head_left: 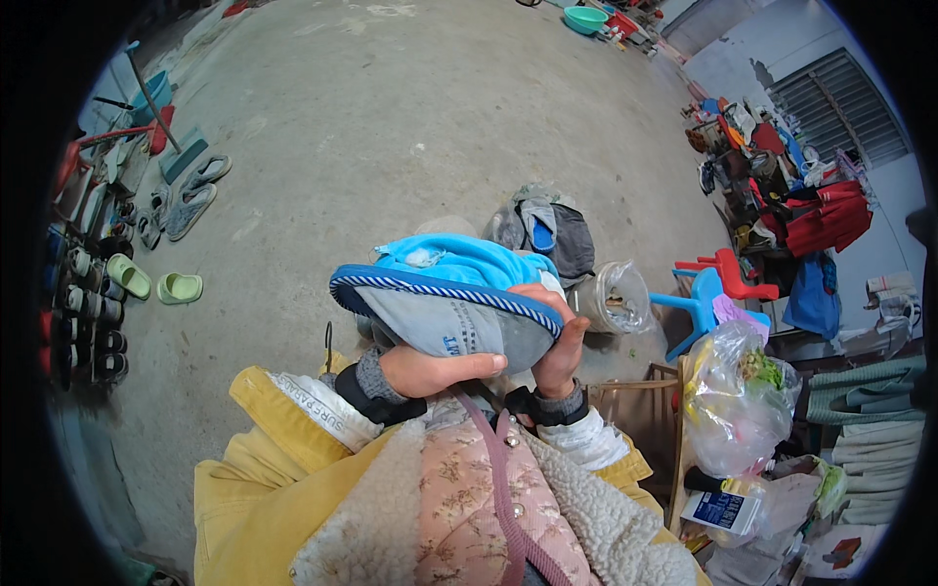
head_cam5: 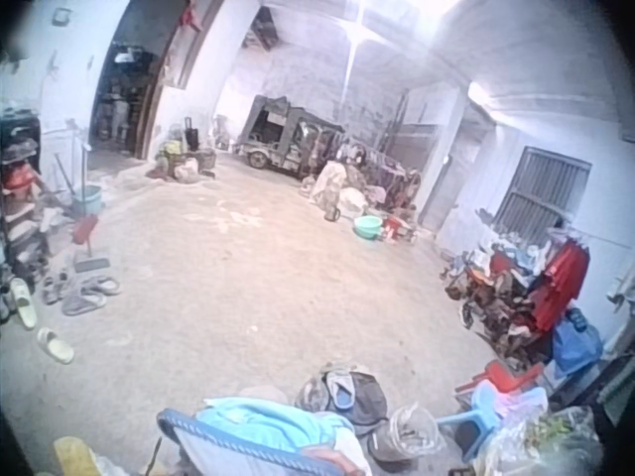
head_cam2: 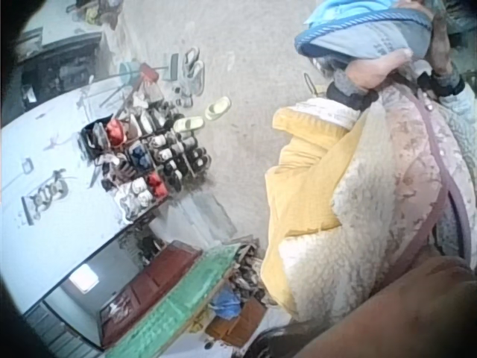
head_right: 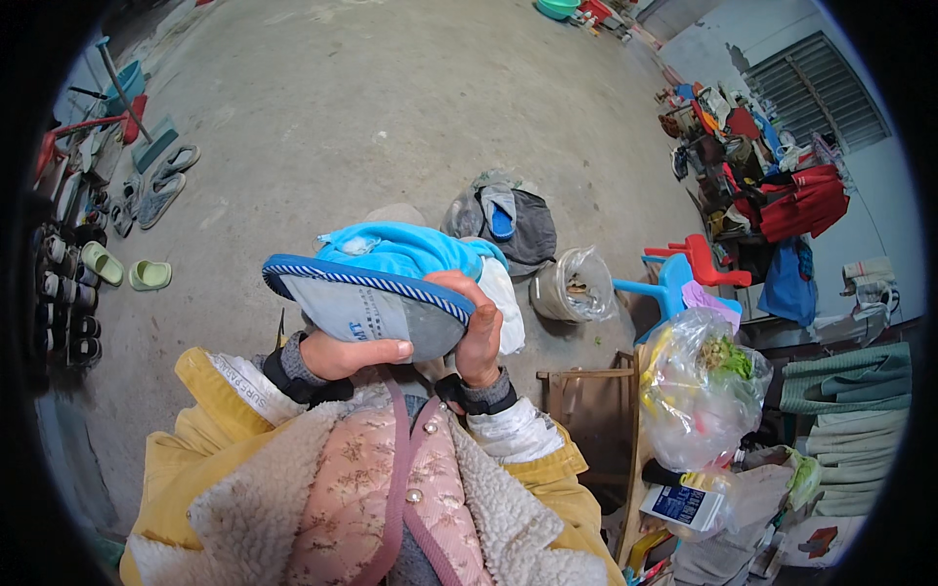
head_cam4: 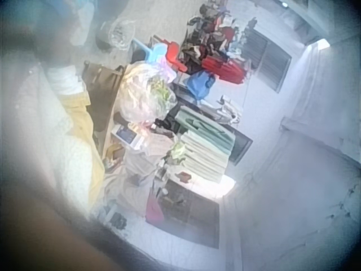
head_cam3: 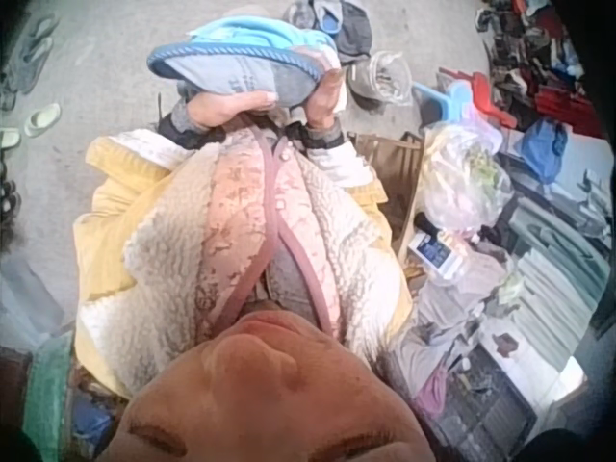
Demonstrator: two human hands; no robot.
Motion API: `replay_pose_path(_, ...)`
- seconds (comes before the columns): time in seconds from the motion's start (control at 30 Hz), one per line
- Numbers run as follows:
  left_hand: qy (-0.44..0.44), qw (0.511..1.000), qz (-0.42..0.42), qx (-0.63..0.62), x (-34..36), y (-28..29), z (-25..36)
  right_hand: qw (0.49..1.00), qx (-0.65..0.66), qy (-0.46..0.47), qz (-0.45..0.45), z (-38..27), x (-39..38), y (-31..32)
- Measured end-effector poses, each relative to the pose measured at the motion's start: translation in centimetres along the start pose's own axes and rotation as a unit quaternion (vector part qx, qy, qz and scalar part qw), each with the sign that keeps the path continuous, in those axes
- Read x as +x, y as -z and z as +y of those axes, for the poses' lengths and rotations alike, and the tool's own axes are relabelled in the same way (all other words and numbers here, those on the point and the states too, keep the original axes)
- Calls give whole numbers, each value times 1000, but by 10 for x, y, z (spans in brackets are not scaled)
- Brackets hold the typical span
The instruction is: The person sews a blue and white slipper using a needle and thread, repeatedly inserting the needle and pulling the thread through the fabric. They adjust the slipper's position and inspect the stitching while seated on the floor.
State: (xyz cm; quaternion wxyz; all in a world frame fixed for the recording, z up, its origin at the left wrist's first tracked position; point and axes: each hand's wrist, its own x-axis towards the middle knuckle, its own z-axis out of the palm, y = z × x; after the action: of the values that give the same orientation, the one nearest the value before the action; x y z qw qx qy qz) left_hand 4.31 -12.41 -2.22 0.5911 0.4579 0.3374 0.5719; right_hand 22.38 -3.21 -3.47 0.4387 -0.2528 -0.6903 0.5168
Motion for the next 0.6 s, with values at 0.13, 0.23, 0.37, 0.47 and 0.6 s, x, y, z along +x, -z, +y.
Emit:
replay_pose_path(0.13,88,994,-2,-68,-6,4,-3,997,24,-67,22,-1,0,3)
replay_pose_path(0.23,128,981,-28,-143,-7,10,-7,996,12,-75,38,-2,6,7)
replay_pose_path(0.37,111,965,-15,-238,-8,11,-15,996,-3,-76,38,-7,7,6)
replay_pose_path(0.47,98,957,-7,-273,-9,13,-18,1000,-8,-27,8,-13,6,4)
replay_pose_path(0.6,65,948,0,-313,-9,15,-19,1000,3,15,-23,-20,4,1)
